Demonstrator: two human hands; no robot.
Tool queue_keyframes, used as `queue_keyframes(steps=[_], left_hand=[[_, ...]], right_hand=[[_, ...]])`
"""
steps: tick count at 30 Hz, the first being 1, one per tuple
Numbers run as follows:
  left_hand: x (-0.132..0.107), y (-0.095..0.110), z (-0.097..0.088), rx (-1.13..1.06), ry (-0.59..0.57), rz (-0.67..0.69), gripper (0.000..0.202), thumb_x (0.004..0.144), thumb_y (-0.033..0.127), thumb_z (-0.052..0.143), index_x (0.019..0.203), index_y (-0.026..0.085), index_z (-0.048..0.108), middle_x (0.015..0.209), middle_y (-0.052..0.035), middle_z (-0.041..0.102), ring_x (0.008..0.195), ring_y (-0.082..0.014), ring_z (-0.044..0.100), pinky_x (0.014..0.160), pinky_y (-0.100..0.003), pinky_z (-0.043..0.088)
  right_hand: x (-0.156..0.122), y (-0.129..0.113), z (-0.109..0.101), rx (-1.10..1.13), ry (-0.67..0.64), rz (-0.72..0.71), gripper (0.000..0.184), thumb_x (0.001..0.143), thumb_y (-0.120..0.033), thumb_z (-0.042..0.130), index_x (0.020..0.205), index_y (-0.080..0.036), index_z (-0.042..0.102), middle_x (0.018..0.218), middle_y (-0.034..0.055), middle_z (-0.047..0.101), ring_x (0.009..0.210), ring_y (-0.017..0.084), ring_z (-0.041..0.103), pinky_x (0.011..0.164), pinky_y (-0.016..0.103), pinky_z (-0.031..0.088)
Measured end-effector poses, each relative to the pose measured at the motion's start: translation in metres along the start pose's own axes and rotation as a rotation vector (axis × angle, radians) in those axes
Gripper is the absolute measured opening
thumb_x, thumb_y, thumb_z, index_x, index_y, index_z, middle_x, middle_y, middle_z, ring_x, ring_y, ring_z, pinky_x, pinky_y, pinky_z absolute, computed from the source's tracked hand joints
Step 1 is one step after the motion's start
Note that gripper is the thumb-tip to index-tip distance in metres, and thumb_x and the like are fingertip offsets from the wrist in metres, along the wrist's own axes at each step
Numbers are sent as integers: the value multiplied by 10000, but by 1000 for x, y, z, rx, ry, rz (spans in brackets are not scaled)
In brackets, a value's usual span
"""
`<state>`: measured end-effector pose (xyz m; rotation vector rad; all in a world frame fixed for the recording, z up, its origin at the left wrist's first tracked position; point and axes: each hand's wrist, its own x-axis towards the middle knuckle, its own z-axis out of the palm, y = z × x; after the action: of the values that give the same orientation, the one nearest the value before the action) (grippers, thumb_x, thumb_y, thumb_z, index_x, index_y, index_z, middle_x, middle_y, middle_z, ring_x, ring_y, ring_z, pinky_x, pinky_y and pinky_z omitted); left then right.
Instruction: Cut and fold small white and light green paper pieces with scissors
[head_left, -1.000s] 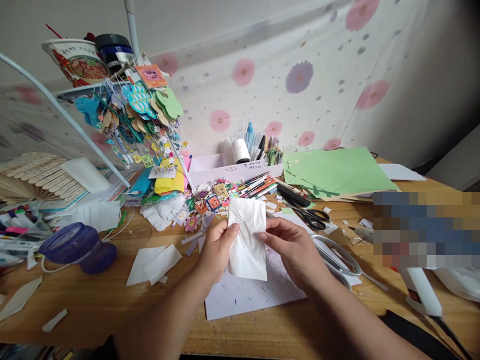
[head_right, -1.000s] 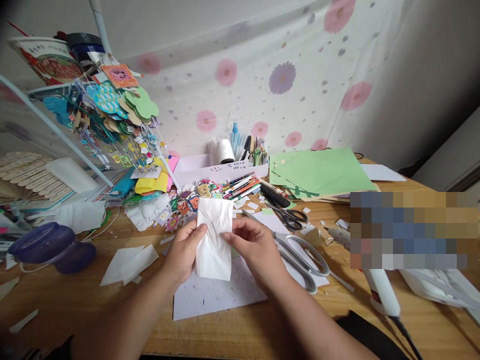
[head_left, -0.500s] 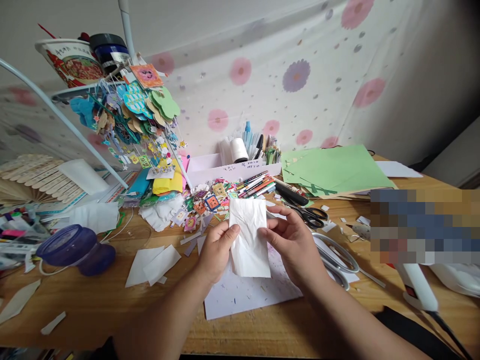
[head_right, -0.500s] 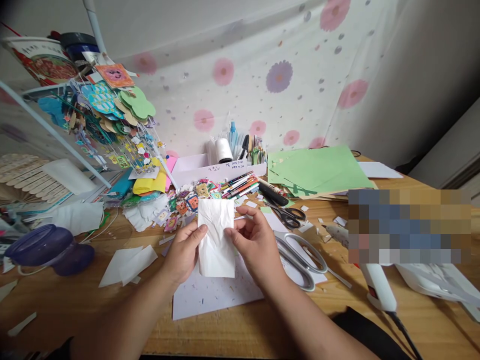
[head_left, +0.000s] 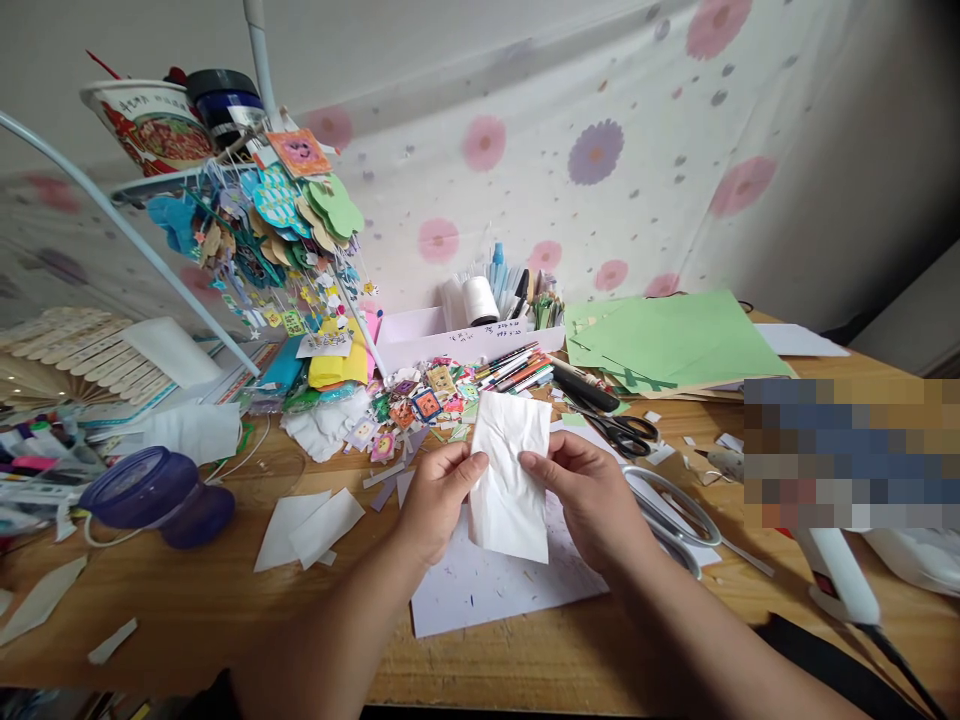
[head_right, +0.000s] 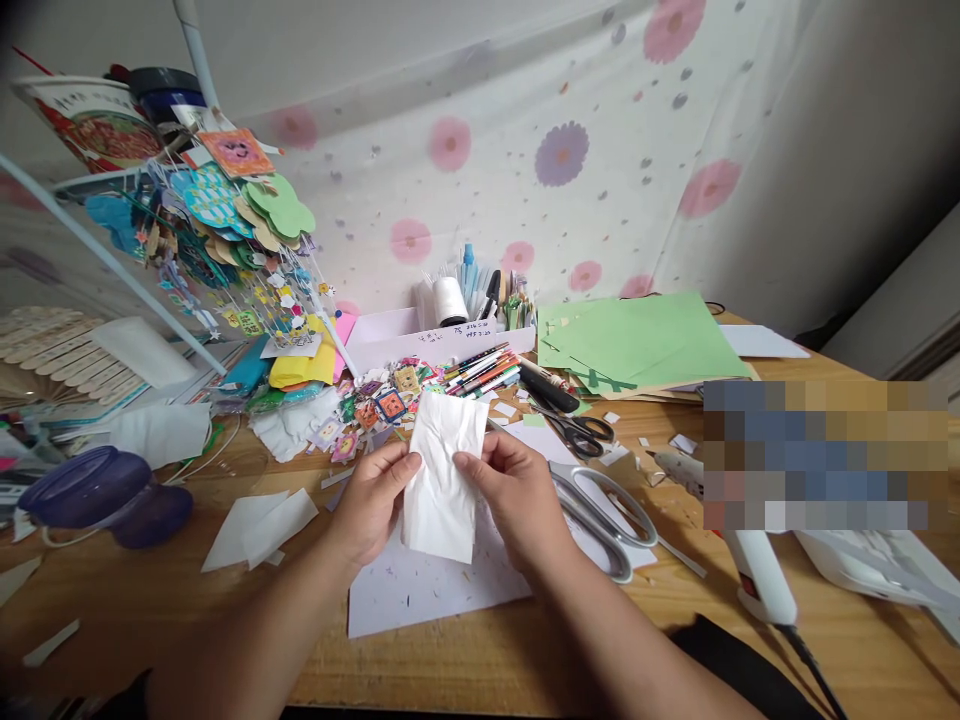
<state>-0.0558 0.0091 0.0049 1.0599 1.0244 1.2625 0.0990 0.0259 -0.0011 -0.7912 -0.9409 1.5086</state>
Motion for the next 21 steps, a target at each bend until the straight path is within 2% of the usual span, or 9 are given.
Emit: queue_keyframes(steps=[4,6,8,10,12,14,16,18,21], left_hand=[[2,1,-5,142,40,27,335,748,422,666,606,162,510,560,57,379,537,-91,336,517,-221,260],[2,4,-8,270,42,88,350,775,433,629,593,172,483,558,58,345,539,-97,319,516,-228,248],[1,9,-11,411,27,148,349,803,430,587,587,182,469,552,58,329,532,-102,304,508,-235,234],[-1,16,-13,588,-9,204,325,826,388,556,580,188,481,535,56,330,518,-106,301,502,-243,222],[-4,23,-13,789,-55,293,286,834,314,543,576,192,524,512,48,371,505,-112,328,508,-253,225],[-8,28,-12,958,-116,406,242,831,245,537,598,202,589,525,21,480,518,-128,409,531,-262,254],[-12,31,-10,1069,-180,499,212,831,212,529,653,216,644,582,-16,584,555,-155,493,554,-271,284],[-14,33,-10,1162,-216,571,223,846,220,518,681,221,668,598,-38,620,573,-174,529,561,-277,294],[-17,38,-10,1211,-206,642,231,856,254,526,687,224,682,579,-40,622,559,-175,529,562,-279,294]], right_hand=[[1,0,-3,-72,9,-38,262,659,-358,781,654,-186,583,637,-4,598,584,140,520,557,274,419],[3,-2,-7,-177,31,-119,242,707,-383,740,752,-195,595,720,13,604,647,158,547,592,290,451],[3,-8,-13,-368,123,-338,290,747,-387,702,955,-220,588,895,48,604,792,197,573,693,341,488],[0,-20,-15,-658,181,-660,475,746,-368,704,1164,-242,517,1105,96,559,995,252,549,844,419,469],[-6,-36,-12,-1003,58,-935,591,732,-343,720,1260,-244,474,1230,127,526,1147,306,487,979,499,370],[-13,-52,-2,-1318,-193,-1045,504,764,-310,693,1233,-249,519,1221,111,580,1182,329,479,1052,562,231],[-18,-64,11,-1543,-373,-1018,296,815,-257,637,1109,-239,604,1081,87,668,1084,313,555,1054,591,156],[-20,-69,22,-1682,-462,-949,91,853,-226,587,907,-211,658,856,65,702,876,262,622,1025,574,191],[-18,-72,28,-1746,-530,-897,205,877,-218,550,692,-195,636,636,30,646,639,185,587,915,463,328]])
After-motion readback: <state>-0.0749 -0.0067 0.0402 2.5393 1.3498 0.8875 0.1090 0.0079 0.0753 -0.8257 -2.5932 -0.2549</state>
